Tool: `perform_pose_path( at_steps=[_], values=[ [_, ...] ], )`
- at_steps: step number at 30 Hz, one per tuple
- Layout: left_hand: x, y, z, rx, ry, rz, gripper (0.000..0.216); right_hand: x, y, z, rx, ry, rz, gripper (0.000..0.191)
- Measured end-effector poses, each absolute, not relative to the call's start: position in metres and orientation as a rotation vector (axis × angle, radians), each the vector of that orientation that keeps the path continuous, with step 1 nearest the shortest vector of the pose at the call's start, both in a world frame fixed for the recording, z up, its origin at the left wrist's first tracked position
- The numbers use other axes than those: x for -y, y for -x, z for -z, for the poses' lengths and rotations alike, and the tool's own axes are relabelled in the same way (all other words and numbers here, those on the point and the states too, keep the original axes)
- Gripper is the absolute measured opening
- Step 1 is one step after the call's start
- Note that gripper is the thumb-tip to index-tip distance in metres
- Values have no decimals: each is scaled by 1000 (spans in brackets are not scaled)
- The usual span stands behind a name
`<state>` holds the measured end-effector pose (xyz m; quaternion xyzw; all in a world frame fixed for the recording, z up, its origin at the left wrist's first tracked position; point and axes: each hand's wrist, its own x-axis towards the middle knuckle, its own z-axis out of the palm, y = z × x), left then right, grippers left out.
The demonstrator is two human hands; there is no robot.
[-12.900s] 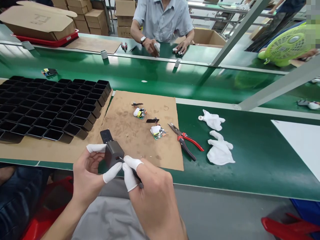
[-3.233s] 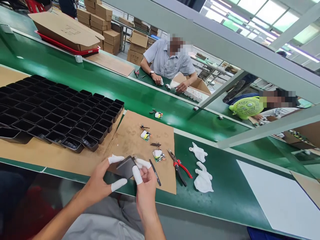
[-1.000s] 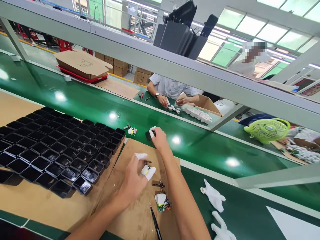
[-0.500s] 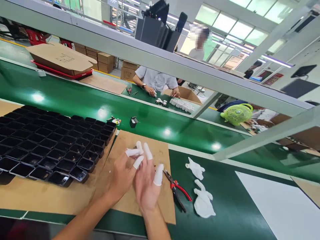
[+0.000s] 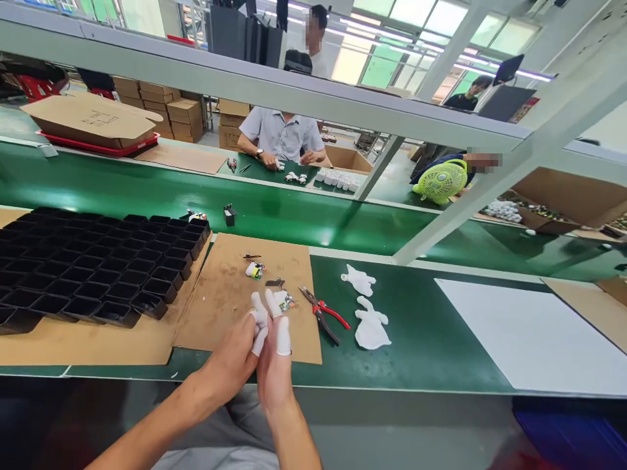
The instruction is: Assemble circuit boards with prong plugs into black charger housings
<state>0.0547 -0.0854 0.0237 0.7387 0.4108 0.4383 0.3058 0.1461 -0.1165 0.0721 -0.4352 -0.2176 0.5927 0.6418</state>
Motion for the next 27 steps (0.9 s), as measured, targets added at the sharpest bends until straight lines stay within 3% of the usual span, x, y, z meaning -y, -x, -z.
perform_pose_path(
  at_steps=[8, 13, 16, 22, 25, 27],
  values=[
    [125, -44, -34, -1213, -1718, -1264, 21, 143, -175, -54, 455, 1174, -979, 67],
    [110, -37, -61, -769, -1368, -756, 36, 172, -189, -63, 513, 1180, -1230, 85],
    [108, -41, -60, -649, -1344, -680, 39, 181, -194, -61, 533, 1225, -1306, 88],
    [102, -55, -57, -668, -1535, -812, 30, 166, -199, -55, 570, 1122, -1443, 62],
    [97, -39, -72, -737, -1630, -973, 21, 158, -213, -92, 708, 999, -1328, 42],
    [110, -11, -83, -869, -1632, -1205, 16, 166, -230, -132, 776, 935, -1069, 35]
  ],
)
